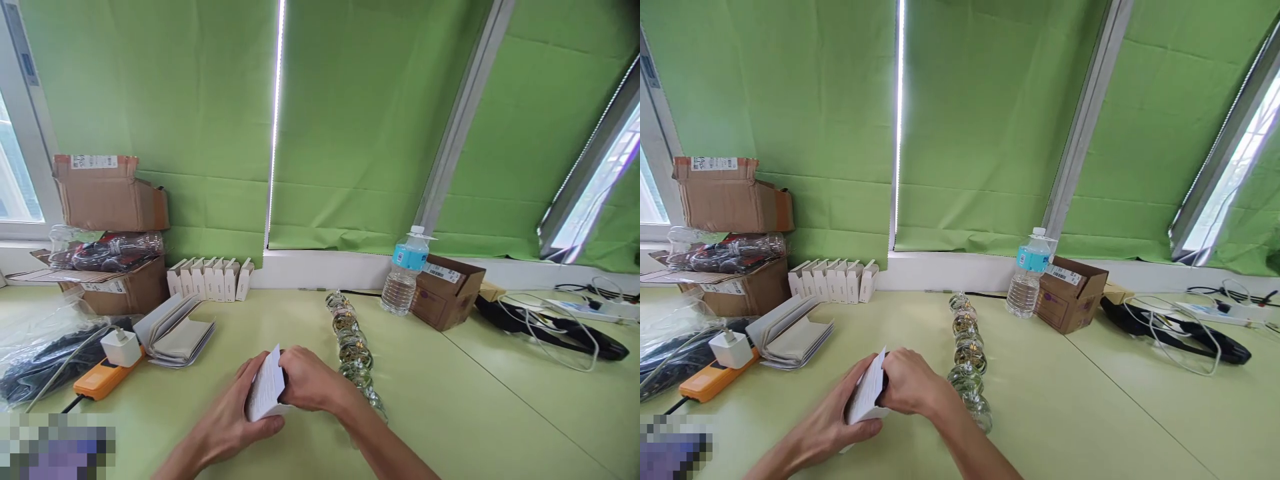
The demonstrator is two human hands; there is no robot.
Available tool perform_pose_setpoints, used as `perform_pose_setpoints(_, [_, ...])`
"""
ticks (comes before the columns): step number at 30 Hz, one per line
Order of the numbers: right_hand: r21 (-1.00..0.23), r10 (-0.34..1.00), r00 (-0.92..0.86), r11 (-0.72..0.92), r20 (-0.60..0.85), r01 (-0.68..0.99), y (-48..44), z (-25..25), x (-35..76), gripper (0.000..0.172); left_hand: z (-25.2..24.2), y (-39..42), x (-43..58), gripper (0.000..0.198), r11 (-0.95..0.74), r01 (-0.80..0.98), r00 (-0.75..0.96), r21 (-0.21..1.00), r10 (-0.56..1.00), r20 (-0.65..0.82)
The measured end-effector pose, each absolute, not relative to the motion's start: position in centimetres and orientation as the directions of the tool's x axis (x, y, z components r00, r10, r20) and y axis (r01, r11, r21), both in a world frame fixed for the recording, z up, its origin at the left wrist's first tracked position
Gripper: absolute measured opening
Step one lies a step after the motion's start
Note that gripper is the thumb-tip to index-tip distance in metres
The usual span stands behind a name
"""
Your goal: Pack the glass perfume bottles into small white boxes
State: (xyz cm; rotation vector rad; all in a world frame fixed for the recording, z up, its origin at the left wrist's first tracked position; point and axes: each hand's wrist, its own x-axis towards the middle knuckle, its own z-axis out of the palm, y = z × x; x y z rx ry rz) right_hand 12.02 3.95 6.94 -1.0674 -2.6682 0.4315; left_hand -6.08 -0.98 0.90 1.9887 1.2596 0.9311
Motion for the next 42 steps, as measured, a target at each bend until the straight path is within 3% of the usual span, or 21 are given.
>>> perform_pose_setpoints(7, [-0.432,0.696,-0.704,0.684,0.142,0.588,4.2,4.9,11.8,0.014,1.2,-0.9,-6.2,0.078,-0.424,0.574,0.298,0.701,0.905,0.303])
perform_pose_setpoints(22, [-0.482,0.705,-0.661,0.687,0.257,0.544,3.9,2.6,11.1,0.008,2.0,-1.2,-7.0,0.074,-0.419,0.604,0.283,0.678,0.908,0.309])
perform_pose_setpoints(29, [-0.499,0.713,-0.643,0.681,0.281,0.537,3.6,2.3,10.4,0.005,2.7,-1.4,-6.3,0.087,-0.448,0.647,0.344,0.617,0.894,0.288])
perform_pose_setpoints(42, [-0.533,0.715,-0.631,0.674,0.300,0.511,2.8,3.9,10.5,0.004,3.3,-1.2,-7.3,0.083,-0.422,0.600,0.341,0.679,0.903,0.260])
